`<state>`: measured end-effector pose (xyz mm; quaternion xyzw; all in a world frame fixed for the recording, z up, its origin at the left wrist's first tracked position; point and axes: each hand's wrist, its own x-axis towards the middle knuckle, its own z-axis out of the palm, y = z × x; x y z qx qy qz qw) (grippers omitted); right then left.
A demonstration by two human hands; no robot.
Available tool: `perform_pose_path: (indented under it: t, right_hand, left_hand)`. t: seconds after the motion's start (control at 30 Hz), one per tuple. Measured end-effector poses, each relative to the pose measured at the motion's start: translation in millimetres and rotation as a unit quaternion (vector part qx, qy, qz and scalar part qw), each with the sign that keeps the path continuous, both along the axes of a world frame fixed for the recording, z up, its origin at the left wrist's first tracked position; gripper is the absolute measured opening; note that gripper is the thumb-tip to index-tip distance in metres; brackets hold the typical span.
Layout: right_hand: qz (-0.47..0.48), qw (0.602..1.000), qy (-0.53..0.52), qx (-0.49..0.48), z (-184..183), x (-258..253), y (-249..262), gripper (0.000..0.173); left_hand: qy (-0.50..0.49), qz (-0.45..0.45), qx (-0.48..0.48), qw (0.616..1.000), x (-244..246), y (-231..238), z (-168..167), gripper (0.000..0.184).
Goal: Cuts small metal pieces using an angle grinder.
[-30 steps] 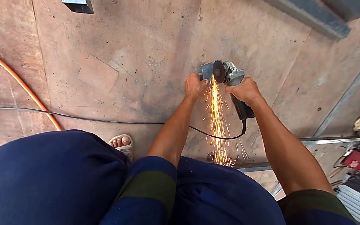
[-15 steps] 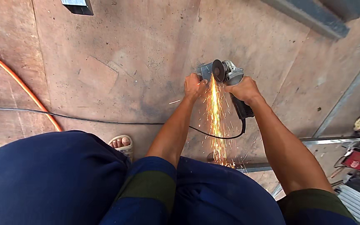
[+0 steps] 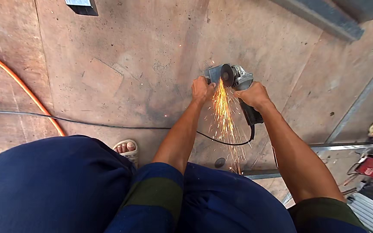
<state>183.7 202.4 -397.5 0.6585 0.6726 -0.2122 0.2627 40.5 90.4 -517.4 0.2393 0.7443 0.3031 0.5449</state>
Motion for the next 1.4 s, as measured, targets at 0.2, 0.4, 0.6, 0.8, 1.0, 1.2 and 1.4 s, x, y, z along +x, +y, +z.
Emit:
perform_pose_path:
  t: [0.2,0.4,0.6,0.8,1.0,1.2,1.4]
  right_hand:
    - [0.006,1.0,0.003,0.0,2.8,-11.3,6.7,0.059]
    - [0.01,1.0,-0.001,0.002,2.5,-13.1,7.3,0.061]
    - [0.006,1.0,0.001,0.006,2.3,-10.5,5.3,0.059]
    - [0.012,1.0,-0.001,0.008,2.5,-14.6,6.5,0.06]
    - [0.011,1.0,0.005,0.009,3.2,-18.2,7.9,0.061]
    - [0.016,1.0,-0.007,0.01,3.2,-15.8,5.6,0.06]
    - [0.01,1.0,0.004,0.007,2.1,-16.5,6.9,0.061]
  left_hand:
    - [-0.006,-0.001,-0.002,1.0,-0.1,0.3,-0.3,0.031]
    - [-0.006,0.002,0.0,1.0,-1.8,-1.2,4.5,0.03]
    - [-0.006,0.0,0.002,1.0,-1.1,-1.0,3.3,0.03]
    - [0.0,0.002,0.009,1.0,0.0,-1.7,0.1,0.029]
    - [0.001,0.002,0.009,1.0,0.0,-0.7,-1.8,0.029]
    - [0.0,0.005,0.008,1.0,-0.3,-0.9,-0.2,0.029]
    - [-0.004,0.002,0.005,1.0,-1.3,-1.0,1.2,0.031]
